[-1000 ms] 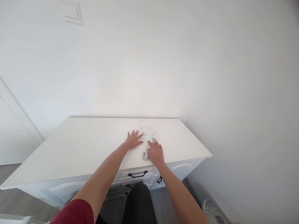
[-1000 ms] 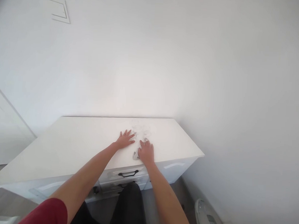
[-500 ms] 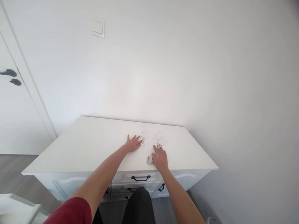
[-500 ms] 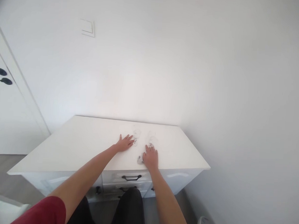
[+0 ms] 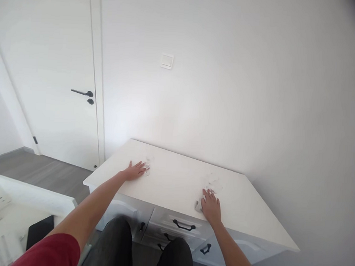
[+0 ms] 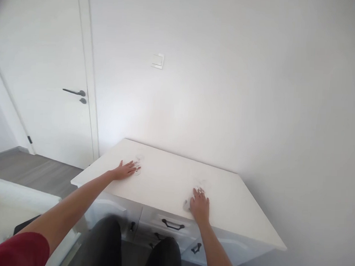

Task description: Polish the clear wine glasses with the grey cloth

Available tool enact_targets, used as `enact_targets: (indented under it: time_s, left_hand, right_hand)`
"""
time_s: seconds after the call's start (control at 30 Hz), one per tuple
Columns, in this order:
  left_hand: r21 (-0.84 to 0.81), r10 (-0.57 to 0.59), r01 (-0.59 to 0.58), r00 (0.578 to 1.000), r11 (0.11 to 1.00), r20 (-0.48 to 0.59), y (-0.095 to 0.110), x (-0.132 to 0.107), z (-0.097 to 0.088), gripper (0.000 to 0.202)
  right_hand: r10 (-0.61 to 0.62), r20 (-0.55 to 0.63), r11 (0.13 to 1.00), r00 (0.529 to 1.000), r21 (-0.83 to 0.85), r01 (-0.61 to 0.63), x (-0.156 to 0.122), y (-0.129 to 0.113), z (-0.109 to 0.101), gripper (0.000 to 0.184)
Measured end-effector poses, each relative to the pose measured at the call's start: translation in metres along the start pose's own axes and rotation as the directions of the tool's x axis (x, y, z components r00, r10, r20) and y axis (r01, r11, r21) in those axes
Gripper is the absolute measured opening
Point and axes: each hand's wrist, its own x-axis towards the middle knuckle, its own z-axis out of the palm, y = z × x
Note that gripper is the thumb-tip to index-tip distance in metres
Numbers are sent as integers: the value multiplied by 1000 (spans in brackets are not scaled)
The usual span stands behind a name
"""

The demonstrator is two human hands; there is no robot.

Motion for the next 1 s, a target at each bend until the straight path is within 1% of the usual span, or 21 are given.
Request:
enact_targets:
  time_s: [0.07,0.13,0.23,0.3,0.37,0.43,0.53,0.63,0.73,0.8,0.87,0.93,1.0]
  left_hand:
    - [-20,34,-35,999,999,-19,-25,-15,-5,53]
    - [-46,-1,0,999,999,-32,-44,-25,-6,53]
    - [-74,-29,23,996,997,-87,-57,-32,-4,53]
    - [-83,-33,23,993,996,-117,-58,-33,-1,54]
    - [-90,-34,24,992,996,-118,-58,-33,0,54]
    - [-98,-33,22,993,995,-111,-57,-33,-1,55]
    - [-103,-29,17,992,995,-120,-57,-34,-3,57]
    - [-105,-35,21,990,994,-133,-58,-34,-2,57]
    - [-108,-28,13,990,994,-137,-60,-33,0,57]
    - [-110,-18,3,991,994,-135,-61,-33,1,57]
    - [-107,-17,3,991,994,-134,-62,-32,2,57]
    - [-92,-27,15,991,996,-131,-63,-31,2,57]
    - [-73,-33,23,991,997,-129,-64,-30,2,58]
  right_hand:
    - [-6,16,999,1000,-32,7,0,2,3,60]
    - [1,43,998,999,-63,2,1,1,3,60]
    - [27,71,994,997,-107,-20,2,-11,1,61]
    - [18,70,994,997,-105,-10,3,-31,-3,62]
    - [-27,65,997,998,-67,31,5,-59,-6,61]
    - [-74,63,997,995,-22,75,7,-96,-10,61]
    - [-136,46,990,990,52,133,11,-159,-14,61]
    - [-193,-3,973,981,125,192,14,-223,-18,61]
    - [-204,-3,959,979,199,201,18,-279,-22,62]
    - [-200,14,953,980,233,191,21,-310,-24,62]
    - [-198,36,948,979,261,182,24,-335,-27,63]
    - [-204,52,940,978,288,180,26,-354,-30,64]
    - [-214,58,932,975,312,186,26,-368,-32,64]
